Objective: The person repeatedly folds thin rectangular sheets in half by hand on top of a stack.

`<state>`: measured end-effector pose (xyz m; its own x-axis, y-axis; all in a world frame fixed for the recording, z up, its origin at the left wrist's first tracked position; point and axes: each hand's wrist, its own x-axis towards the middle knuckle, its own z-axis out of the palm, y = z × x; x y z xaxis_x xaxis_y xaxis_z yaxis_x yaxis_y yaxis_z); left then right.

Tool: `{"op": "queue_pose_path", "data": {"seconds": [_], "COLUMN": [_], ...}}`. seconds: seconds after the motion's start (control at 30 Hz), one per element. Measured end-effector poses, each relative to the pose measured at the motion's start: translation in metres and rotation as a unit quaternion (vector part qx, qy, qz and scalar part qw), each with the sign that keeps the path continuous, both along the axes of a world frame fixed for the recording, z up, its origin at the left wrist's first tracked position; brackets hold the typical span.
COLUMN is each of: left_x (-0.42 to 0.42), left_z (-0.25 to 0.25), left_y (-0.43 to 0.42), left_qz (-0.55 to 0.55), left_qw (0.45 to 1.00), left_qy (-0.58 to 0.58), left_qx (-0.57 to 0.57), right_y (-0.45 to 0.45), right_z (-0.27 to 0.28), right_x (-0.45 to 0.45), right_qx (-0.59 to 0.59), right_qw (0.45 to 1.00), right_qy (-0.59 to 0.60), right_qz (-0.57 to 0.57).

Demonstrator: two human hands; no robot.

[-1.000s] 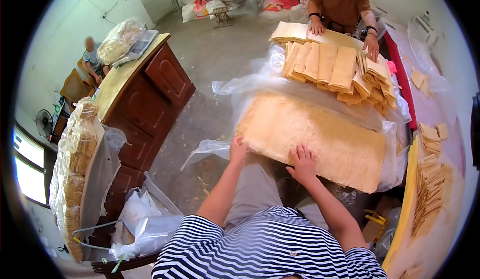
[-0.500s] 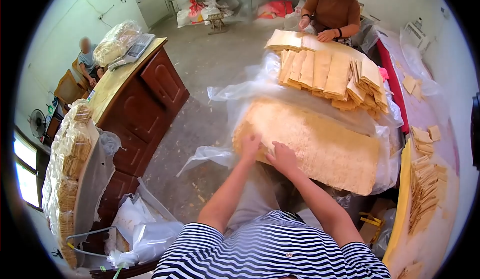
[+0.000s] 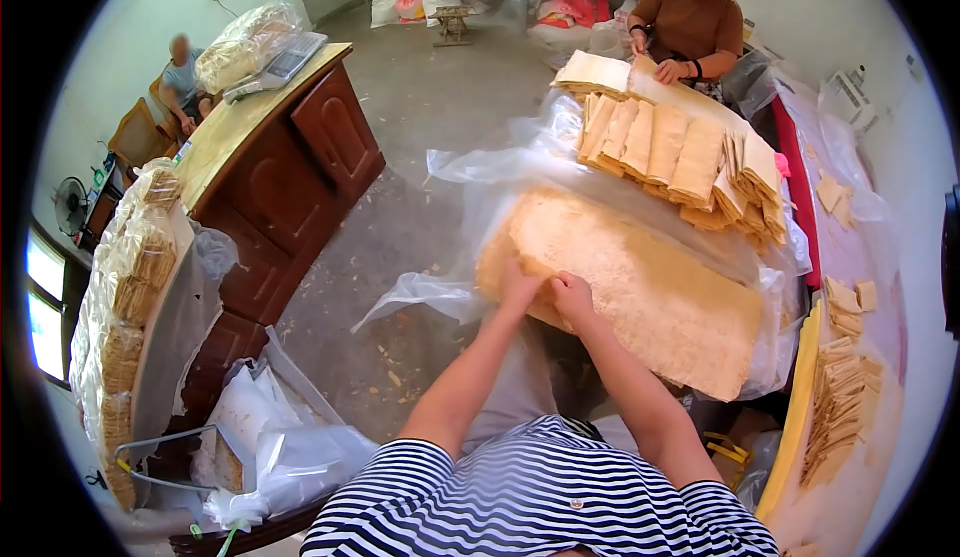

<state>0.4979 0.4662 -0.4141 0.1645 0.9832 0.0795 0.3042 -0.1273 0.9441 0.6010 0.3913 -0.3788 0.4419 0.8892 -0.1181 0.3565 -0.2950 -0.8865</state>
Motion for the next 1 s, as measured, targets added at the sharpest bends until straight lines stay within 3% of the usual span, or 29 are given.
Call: {"op": "queue_pose_path", "data": {"seconds": [0.03,0.1,0.17,0.23,0.3,0.37,0.4,0.47,0.53,0.57,0.6,0.63,0.7,0.73,0.77,0.8,0.83,0.9,0.93,1.0], "left_x": [0.003,0.002,-0.007,-0.01,-0.008,-0.011,-0.013,-0.02,-0.021,-0.021,-0.018,-0.011,0.006,0.015,0.026,0.036,0.046,0.063,0.065,0.062], "left_z": [-0.01,-0.043,-0.022,-0.018,-0.04,-0.043,-0.045,-0.017,0.032,0.063,0.078,0.079,0.081,0.078,0.068,0.059,0.046,0.019,0.02,0.032], "left_y": [0.006,0.019,0.021,0.023,0.03,0.033,0.033,0.024,0.008,-0.001,-0.005,-0.006,-0.012,-0.016,-0.019,-0.018,-0.013,-0.008,-0.014,-0.027], "left_qz": [0.0,0.059,0.055,0.051,0.086,0.07,0.053,0.089,0.124,0.19,0.248,0.243,-0.097,-0.102,-0.194,-0.278,-0.282,-0.363,-0.369,-0.267], "left_qw": [1.0,0.996,0.998,0.994,0.992,0.992,0.992,0.992,0.991,0.966,0.894,0.895,0.877,0.875,0.857,0.81,0.807,0.799,0.798,0.836], "left_qy": [-0.003,-0.03,0.023,0.076,0.043,0.05,0.057,0.045,0.028,0.073,0.112,0.11,0.114,0.114,0.259,0.397,0.395,0.454,0.451,0.389], "left_qx": [0.0,0.065,-0.001,-0.063,-0.082,-0.089,-0.099,-0.072,-0.047,0.158,0.356,0.357,0.456,0.459,0.4,0.329,0.336,0.153,0.155,0.28], "right_y": [0.0,-0.009,-0.014,-0.015,-0.012,-0.02,-0.026,-0.041,-0.048,-0.05,-0.049,-0.046,-0.038,-0.034,-0.032,-0.032,-0.034,-0.041,-0.046,-0.057], "right_z": [0.0,0.019,0.021,0.007,-0.002,0.009,0.015,0.04,0.047,0.048,0.046,0.042,0.037,0.036,0.043,0.051,0.06,0.071,0.077,0.109], "right_x": [0.001,-0.003,-0.004,0.011,0.039,0.069,0.077,0.087,0.089,0.088,0.084,0.076,0.054,0.042,0.03,0.02,0.017,0.026,0.033,0.06], "right_qx": [0.018,0.025,0.033,0.127,0.093,0.155,0.156,0.223,0.225,0.224,0.227,0.236,0.2,0.16,0.165,0.207,0.243,0.224,0.203,0.271], "right_qw": [0.992,0.989,0.987,0.983,0.987,0.952,0.951,0.905,0.909,0.913,0.911,0.934,0.963,0.973,0.971,0.96,0.936,0.946,0.957,0.947], "right_qy": [-0.125,-0.142,-0.156,-0.127,-0.005,0.157,0.157,0.254,0.223,0.195,0.193,0.115,-0.005,-0.047,-0.046,-0.147,-0.247,-0.224,-0.197,-0.074], "right_qz": [0.021,0.024,0.032,-0.039,-0.127,-0.211,-0.214,-0.259,-0.272,-0.279,-0.284,-0.241,-0.179,-0.162,-0.168,-0.116,-0.064,-0.07,-0.066,-0.159]}}
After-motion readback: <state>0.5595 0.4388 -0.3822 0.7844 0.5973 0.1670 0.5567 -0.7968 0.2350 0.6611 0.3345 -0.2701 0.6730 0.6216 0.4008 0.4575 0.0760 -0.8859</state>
